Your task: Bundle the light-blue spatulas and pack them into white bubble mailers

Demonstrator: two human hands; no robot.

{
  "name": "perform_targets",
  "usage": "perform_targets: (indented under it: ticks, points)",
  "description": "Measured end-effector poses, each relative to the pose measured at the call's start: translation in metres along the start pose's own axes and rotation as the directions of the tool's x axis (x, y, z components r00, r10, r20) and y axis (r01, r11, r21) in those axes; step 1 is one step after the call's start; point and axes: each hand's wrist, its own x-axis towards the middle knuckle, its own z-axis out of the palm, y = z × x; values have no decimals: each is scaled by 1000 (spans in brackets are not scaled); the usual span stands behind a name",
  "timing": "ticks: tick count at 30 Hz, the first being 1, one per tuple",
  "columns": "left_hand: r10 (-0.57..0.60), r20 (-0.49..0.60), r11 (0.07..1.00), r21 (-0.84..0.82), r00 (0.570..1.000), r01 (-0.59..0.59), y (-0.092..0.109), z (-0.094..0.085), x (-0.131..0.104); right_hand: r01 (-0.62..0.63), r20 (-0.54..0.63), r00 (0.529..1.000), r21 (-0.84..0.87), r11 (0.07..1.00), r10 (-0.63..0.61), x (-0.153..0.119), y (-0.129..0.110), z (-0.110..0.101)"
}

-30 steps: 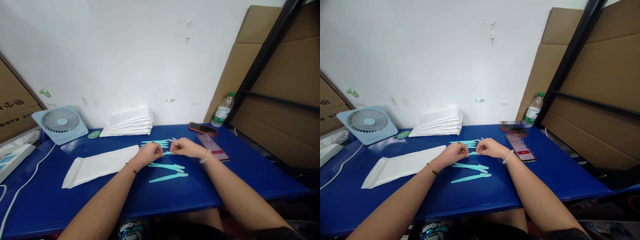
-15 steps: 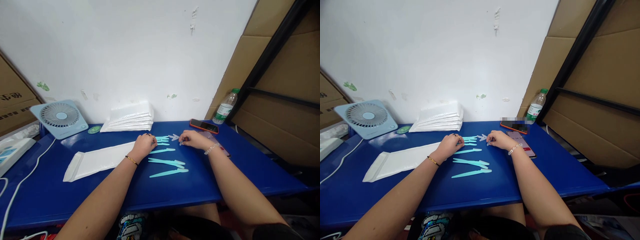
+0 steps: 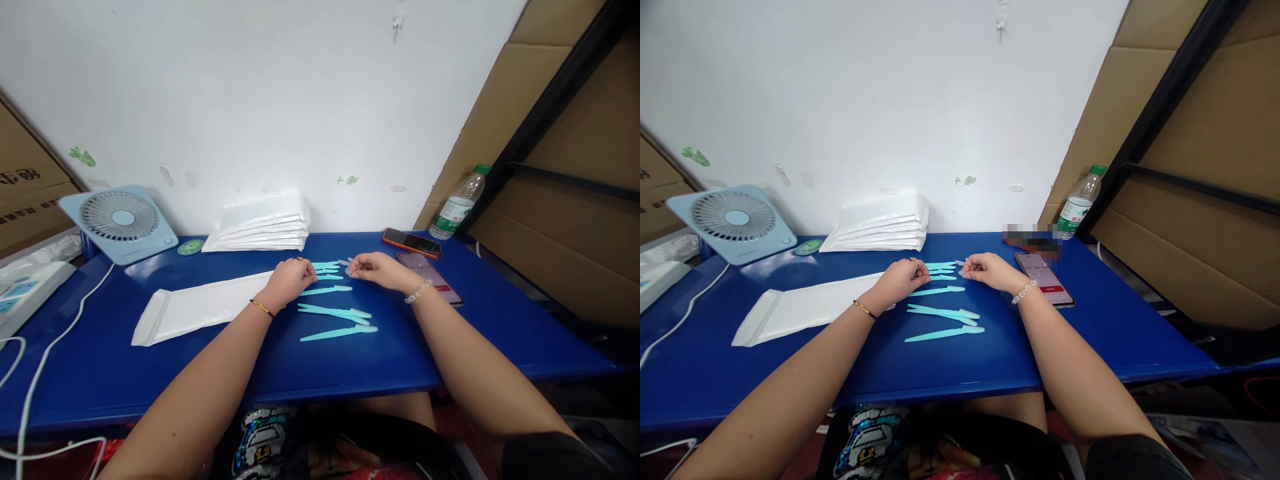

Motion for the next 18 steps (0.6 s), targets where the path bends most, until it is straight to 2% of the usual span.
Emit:
perform_targets:
  ticks: [11, 18]
  points:
    - [-3, 4, 994, -112, 1000, 3, 2, 2, 0, 23, 16, 1000, 2, 1000, -23, 4, -3, 9]
    - [19, 125, 961, -275, 992, 16, 10, 4, -3, 50, 83, 995, 5, 999, -50, 3, -10, 13]
